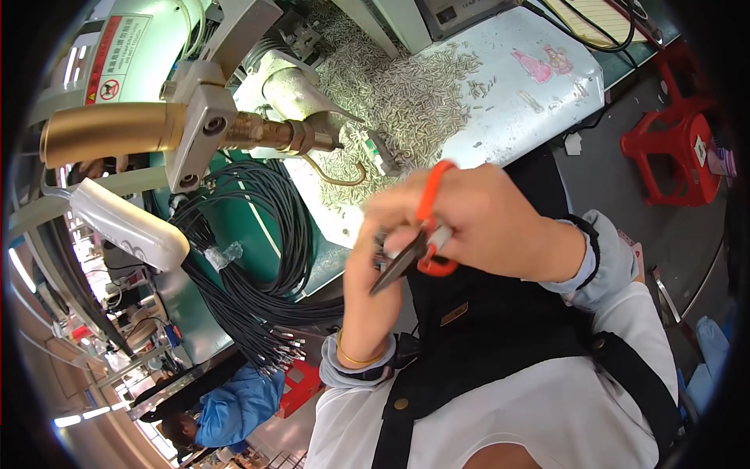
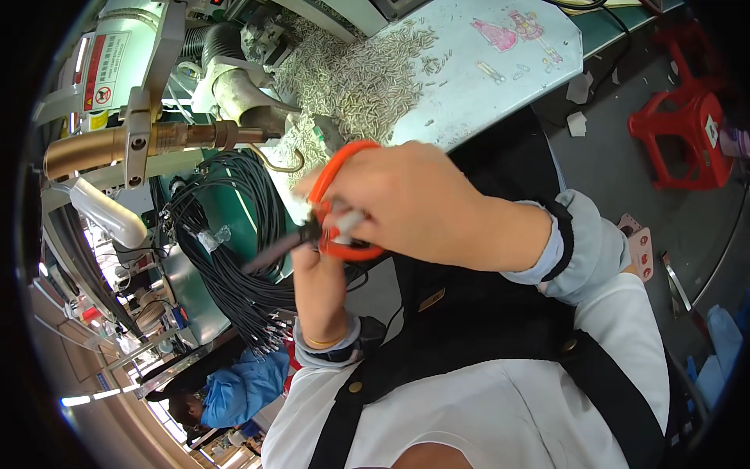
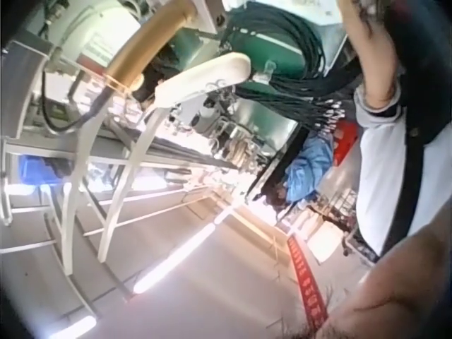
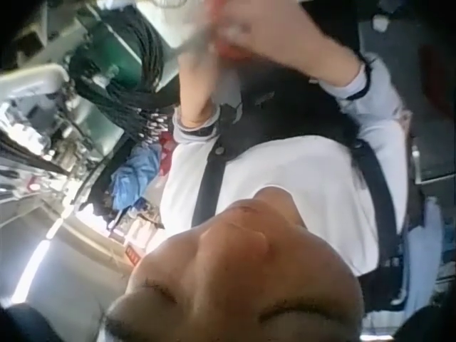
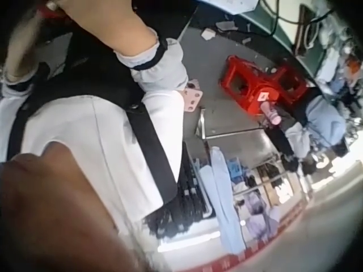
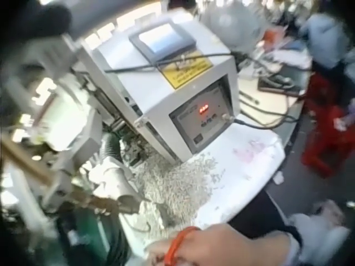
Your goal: The person trims the ends of wires on a connector using shears, then picks up a bundle of cables and trims the wire ends on each connector one by one.
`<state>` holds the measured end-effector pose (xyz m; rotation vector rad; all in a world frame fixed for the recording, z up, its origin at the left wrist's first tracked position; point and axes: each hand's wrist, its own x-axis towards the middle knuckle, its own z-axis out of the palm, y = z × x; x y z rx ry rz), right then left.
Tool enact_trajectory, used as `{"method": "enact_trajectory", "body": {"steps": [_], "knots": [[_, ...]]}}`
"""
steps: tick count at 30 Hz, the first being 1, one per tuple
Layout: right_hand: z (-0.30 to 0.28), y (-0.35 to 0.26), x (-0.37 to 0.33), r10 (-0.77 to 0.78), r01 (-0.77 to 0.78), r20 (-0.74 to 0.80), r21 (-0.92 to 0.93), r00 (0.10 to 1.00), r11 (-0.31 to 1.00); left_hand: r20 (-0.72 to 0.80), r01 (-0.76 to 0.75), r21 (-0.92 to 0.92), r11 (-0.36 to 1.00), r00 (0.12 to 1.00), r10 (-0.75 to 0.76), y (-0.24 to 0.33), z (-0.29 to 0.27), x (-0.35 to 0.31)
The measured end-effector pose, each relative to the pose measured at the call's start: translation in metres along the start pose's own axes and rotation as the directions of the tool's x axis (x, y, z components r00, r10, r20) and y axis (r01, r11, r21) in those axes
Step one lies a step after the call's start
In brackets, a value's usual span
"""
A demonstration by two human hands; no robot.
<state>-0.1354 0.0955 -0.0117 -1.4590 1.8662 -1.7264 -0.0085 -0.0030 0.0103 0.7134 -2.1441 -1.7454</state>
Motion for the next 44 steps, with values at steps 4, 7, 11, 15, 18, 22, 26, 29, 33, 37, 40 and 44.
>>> {"method": "enact_trajectory", "body": {"steps": [4, 7, 11, 15, 18, 22, 26, 29, 33, 37, 40, 44], "knots": [[-0.003, -0.005, -0.006, 0.091, -0.088, 0.068, -0.055, 0.993, 0.995, 0.154, 0.021, 0.199, 0.980, 0.987, -0.052, 0.001, 0.004, -0.008], [-0.010, -0.011, -0.004, 0.324, -0.334, 0.161, 0.042, 0.932, 0.942, -0.168, -0.131, 0.085, 0.988, 0.975, 0.144, -0.004, 0.011, -0.015], [-0.004, -0.004, -0.011, 0.491, -0.602, 0.385, 0.257, 0.781, 0.756, -0.101, -0.309, 0.222, 0.925, 0.936, 0.338, -0.019, 0.001, -0.013], [0.007, 0.012, -0.023, 0.212, -0.234, 0.160, 0.130, 0.964, 0.964, 0.256, 0.416, -0.586, 0.695, 0.909, -0.328, -0.016, -0.021, -0.006], [0.006, 0.013, -0.023, -0.354, 0.346, 0.055, -0.394, 0.933, 0.851, 0.285, 0.463, -0.627, 0.627, 0.885, -0.368, -0.017, -0.022, -0.005], [-0.001, 0.008, -0.019, -0.514, 0.513, 0.150, -0.501, 0.845, 0.697, 0.300, 0.508, -0.590, 0.628, 0.859, -0.414, -0.007, -0.021, -0.003], [-0.002, 0.016, -0.021, -0.546, 0.508, 0.112, -0.554, 0.830, 0.659, 0.328, 0.521, -0.594, 0.613, 0.852, -0.408, -0.005, -0.020, -0.003], [0.000, 0.016, -0.015, -0.553, 0.563, 0.160, -0.419, 0.818, 0.712, 0.348, 0.526, -0.614, 0.588, 0.849, -0.396, -0.005, -0.021, -0.004], [-0.008, 0.010, -0.016, -0.513, 0.559, 0.240, -0.492, 0.824, 0.667, 0.378, 0.536, -0.622, 0.571, 0.844, -0.381, -0.008, -0.022, -0.004], [-0.005, 0.018, -0.022, -0.503, 0.510, 0.148, -0.454, 0.852, 0.731, 0.378, 0.519, -0.617, 0.592, 0.855, -0.355, -0.006, -0.021, -0.005], [0.000, 0.022, -0.025, -0.413, 0.427, 0.119, -0.367, 0.903, 0.826, 0.348, 0.491, -0.594, 0.637, 0.871, -0.346, -0.006, -0.018, -0.007], [0.007, 0.022, -0.031, -0.319, 0.325, 0.070, -0.303, 0.945, 0.896, 0.160, 0.384, -0.452, 0.806, 0.923, -0.350, -0.010, -0.012, -0.013]]}}
